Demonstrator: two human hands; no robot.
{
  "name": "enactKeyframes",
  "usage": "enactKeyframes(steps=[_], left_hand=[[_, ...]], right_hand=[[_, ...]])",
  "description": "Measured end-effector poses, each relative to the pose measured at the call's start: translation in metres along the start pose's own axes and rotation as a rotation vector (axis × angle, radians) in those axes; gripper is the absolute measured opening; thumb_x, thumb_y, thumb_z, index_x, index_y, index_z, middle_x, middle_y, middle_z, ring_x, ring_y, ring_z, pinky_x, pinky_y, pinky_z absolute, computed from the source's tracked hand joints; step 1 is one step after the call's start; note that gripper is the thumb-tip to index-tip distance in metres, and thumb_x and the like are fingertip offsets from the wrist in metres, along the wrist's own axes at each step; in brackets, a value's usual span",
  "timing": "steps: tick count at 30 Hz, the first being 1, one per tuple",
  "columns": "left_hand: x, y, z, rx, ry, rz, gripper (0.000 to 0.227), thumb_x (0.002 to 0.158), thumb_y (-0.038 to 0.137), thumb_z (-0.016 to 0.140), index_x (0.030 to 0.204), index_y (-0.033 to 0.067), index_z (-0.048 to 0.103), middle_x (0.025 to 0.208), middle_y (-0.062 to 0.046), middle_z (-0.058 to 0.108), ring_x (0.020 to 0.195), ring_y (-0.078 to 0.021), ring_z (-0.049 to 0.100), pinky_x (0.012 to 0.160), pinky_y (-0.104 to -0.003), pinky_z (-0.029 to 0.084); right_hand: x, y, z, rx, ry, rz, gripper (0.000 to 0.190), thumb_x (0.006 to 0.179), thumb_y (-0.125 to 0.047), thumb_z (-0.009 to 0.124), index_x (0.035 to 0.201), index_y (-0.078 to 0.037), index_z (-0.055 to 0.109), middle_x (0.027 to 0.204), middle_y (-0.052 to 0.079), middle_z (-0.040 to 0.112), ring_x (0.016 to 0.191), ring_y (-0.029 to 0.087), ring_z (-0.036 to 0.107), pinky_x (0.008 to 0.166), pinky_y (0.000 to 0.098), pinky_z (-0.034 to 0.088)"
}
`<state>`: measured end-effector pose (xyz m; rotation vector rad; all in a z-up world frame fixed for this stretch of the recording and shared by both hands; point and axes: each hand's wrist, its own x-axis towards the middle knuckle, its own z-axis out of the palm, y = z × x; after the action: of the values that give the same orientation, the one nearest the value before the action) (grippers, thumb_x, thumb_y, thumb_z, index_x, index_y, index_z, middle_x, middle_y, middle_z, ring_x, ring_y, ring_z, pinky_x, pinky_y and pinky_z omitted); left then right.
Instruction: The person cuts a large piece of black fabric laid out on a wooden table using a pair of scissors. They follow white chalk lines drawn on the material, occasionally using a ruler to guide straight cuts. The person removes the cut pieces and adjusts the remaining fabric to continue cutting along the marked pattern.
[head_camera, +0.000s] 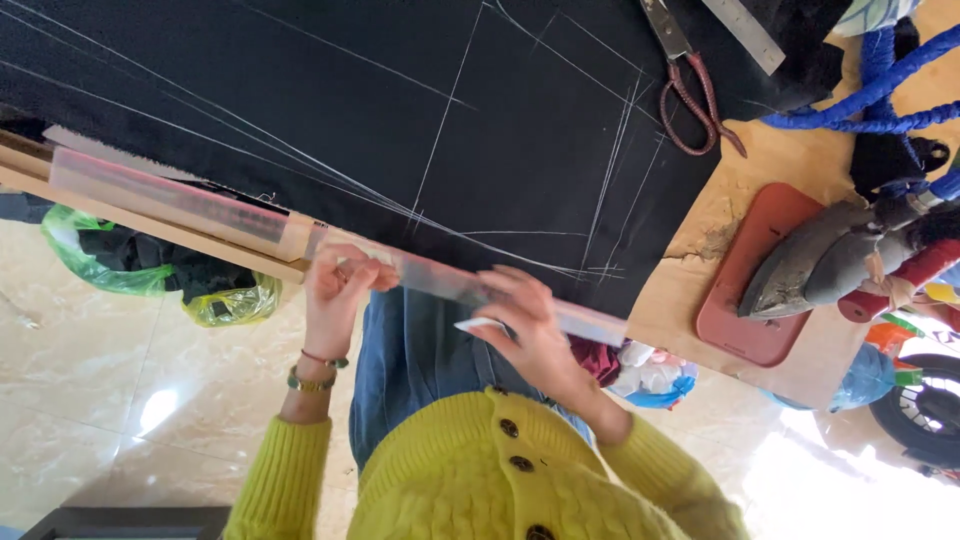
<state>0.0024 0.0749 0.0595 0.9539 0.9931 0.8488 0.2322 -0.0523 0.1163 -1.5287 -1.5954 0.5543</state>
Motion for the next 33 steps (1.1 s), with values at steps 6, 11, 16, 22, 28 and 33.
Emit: enactKeyframes(steps=[6,11,16,22,28,33], left_hand=[[-0.030,-0.023,0.025,-0.130,0.029,-0.118,0.016,0.096,0.004,0.067,0.105,0.0064,0.054,0.090,-0.023,0.077,0.081,-0.0347,0.079,0.077,-0.044,0.066],[-0.035,-0.014,0.062,-0.207,0.088,-0.266,0.021,0.103,0.028,0.059,0.115,0.0112,0.053,0.108,-0.019,0.077,0.096,-0.0296,0.078,0.090,-0.044,0.063],[-0.040,-0.018,0.077,-0.259,0.005,-0.416,0.034,0.104,0.029,0.055,0.128,0.0053,0.050,0.139,-0.028,0.061,0.128,-0.0446,0.062,0.107,-0.053,0.051],[-0.047,-0.001,0.076,-0.393,0.000,-0.665,0.042,0.103,0.025,0.056,0.141,0.0082,0.048,0.149,-0.020,0.056,0.136,-0.0400,0.057,0.111,-0.048,0.047],[-0.019,0.042,0.053,-0.410,0.055,-0.814,0.052,0.096,0.028,0.053,0.143,0.0071,0.050,0.151,-0.014,0.058,0.138,-0.0320,0.059,0.116,-0.043,0.046],[0.004,0.046,0.028,-0.483,0.102,-0.882,0.041,0.101,0.023,0.049,0.138,0.0055,0.055,0.149,-0.015,0.061,0.138,-0.0339,0.059,0.115,-0.044,0.046]], right_hand=[[-0.062,0.024,-0.050,-0.027,-0.247,0.309,0.016,0.088,-0.027,0.080,0.092,-0.015,0.071,0.129,0.008,0.069,0.119,0.032,0.065,0.100,0.0445,0.046],[-0.057,0.031,-0.070,0.314,-0.100,0.722,0.017,0.086,-0.022,0.081,0.093,-0.007,0.075,0.100,0.010,0.073,0.084,0.020,0.059,0.083,0.0397,0.049],[-0.009,0.140,-0.104,0.191,0.012,0.564,0.007,0.097,-0.015,0.075,0.098,-0.009,0.072,0.083,0.000,0.062,0.076,0.010,0.053,0.074,0.0260,0.045],[0.121,0.274,-0.167,-0.128,0.322,0.352,0.011,0.104,-0.012,0.078,0.101,-0.005,0.071,0.080,0.001,0.053,0.075,0.012,0.046,0.070,0.0289,0.038],[0.194,0.331,-0.223,-0.234,0.355,0.465,0.022,0.109,-0.019,0.072,0.093,-0.011,0.059,0.086,-0.005,0.055,0.081,0.004,0.048,0.070,0.0261,0.039],[0.219,0.376,-0.234,-0.468,0.420,0.493,0.034,0.107,-0.029,0.080,0.085,-0.013,0.061,0.078,-0.006,0.053,0.074,0.007,0.047,0.066,0.0314,0.039]])
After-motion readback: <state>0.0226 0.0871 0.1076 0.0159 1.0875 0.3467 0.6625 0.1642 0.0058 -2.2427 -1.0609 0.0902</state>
